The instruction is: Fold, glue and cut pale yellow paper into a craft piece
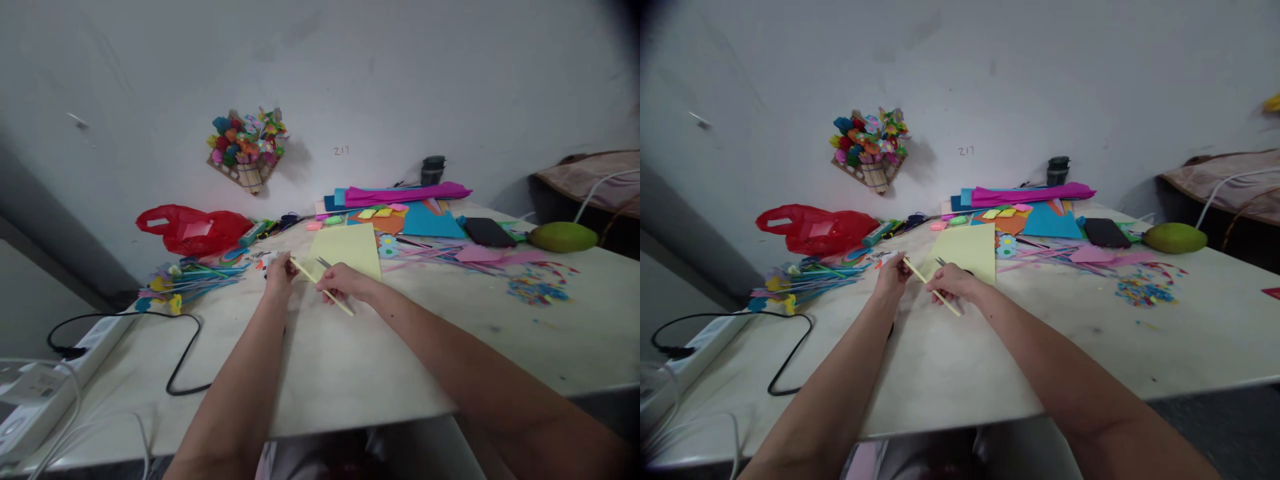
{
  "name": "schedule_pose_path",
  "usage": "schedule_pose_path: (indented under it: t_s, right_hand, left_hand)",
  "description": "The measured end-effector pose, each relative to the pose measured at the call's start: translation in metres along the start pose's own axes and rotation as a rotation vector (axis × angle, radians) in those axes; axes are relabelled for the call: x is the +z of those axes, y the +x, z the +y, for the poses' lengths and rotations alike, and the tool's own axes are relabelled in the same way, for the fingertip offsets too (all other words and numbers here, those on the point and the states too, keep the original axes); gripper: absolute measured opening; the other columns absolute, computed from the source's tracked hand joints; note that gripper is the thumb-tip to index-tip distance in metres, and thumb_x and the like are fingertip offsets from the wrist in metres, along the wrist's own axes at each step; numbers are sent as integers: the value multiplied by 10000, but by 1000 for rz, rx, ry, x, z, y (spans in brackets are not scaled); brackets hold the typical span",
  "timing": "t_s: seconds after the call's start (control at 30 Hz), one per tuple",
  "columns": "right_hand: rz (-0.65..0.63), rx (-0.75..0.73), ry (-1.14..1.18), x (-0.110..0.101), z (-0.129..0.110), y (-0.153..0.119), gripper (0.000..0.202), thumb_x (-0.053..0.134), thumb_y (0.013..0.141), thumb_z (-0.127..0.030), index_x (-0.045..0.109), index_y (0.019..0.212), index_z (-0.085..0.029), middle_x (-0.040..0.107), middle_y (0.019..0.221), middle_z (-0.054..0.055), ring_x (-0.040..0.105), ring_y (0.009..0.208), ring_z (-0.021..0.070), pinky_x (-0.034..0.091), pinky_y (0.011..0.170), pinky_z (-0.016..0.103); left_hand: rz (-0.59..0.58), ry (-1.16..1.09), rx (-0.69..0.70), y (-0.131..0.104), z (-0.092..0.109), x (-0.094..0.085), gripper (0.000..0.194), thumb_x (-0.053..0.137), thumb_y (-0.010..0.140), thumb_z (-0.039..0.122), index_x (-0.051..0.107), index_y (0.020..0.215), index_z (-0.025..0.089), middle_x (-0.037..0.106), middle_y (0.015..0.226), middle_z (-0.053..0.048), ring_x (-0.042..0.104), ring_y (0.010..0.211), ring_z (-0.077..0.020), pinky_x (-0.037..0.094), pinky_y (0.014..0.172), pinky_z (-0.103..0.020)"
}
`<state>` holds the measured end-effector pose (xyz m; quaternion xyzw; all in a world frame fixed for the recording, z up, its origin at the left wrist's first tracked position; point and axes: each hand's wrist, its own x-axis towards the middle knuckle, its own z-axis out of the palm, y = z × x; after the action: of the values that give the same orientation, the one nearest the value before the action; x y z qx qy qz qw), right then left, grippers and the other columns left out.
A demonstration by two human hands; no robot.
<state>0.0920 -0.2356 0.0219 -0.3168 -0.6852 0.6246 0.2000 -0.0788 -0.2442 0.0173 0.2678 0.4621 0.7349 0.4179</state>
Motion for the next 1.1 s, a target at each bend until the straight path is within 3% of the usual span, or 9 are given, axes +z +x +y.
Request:
schedule_pose_path:
  t_s: [0.17,0.3,0.4,0.5,0.63,0.7,0.9,1.1]
  right_hand:
    - [-147,41,-45,-4,-2,-6,147,635,685,-225,564,603,-126,623,478,6,501,346,64,287,300,133]
    - [-119,5,-60,-4,-5,-7,127,607,704,-210,566,614,-130,553,380,-31,395,278,43,239,282,136]
    - [29,-88,30,-5,-5,-2,169,589,736,-239,537,611,-137,559,399,-40,350,257,29,227,277,144]
    - [209,-165,166,-10,-3,4,175,571,763,-249,522,635,-140,595,468,-31,377,266,26,235,274,145]
    - [450,-227,349,-22,-5,8,120,541,787,-211,514,691,-145,655,625,2,503,350,46,281,282,143]
    - [588,-238,434,-31,-6,9,123,531,798,-213,503,699,-147,663,672,17,547,395,57,304,292,141]
    - [979,-166,594,-62,-2,7,102,459,840,-203,462,743,-170,633,599,-10,564,409,66,334,315,142]
    - [1164,-29,563,-96,11,4,81,495,790,-172,486,709,-178,591,518,-23,572,420,85,341,340,154]
  left_hand:
    - [100,-74,17,3,2,-6,174,594,676,294,495,618,163,441,485,70,392,393,-34,360,433,-161]
    - [-16,-70,18,-1,0,-1,356,600,666,513,526,664,165,479,519,47,454,436,-56,401,474,-189]
    - [-78,-13,-34,-4,-2,5,472,537,654,638,537,685,167,514,542,28,477,442,-73,410,472,-212]
    - [-152,81,-91,-7,-5,11,508,539,638,657,557,728,158,542,575,13,481,442,-81,412,460,-224]
    - [-281,262,-24,-14,-12,13,479,621,611,598,588,764,146,577,648,-15,515,507,-94,413,472,-218]
    - [-291,349,19,-19,-13,14,438,640,611,571,593,726,150,580,653,-17,521,530,-98,422,490,-221]
    - [-301,426,12,-25,-13,17,410,693,568,525,584,660,141,593,631,-27,520,534,-104,419,500,-213]
    - [-307,435,-10,-21,-15,16,404,696,558,518,566,644,145,584,595,-19,509,490,-100,425,490,-225]
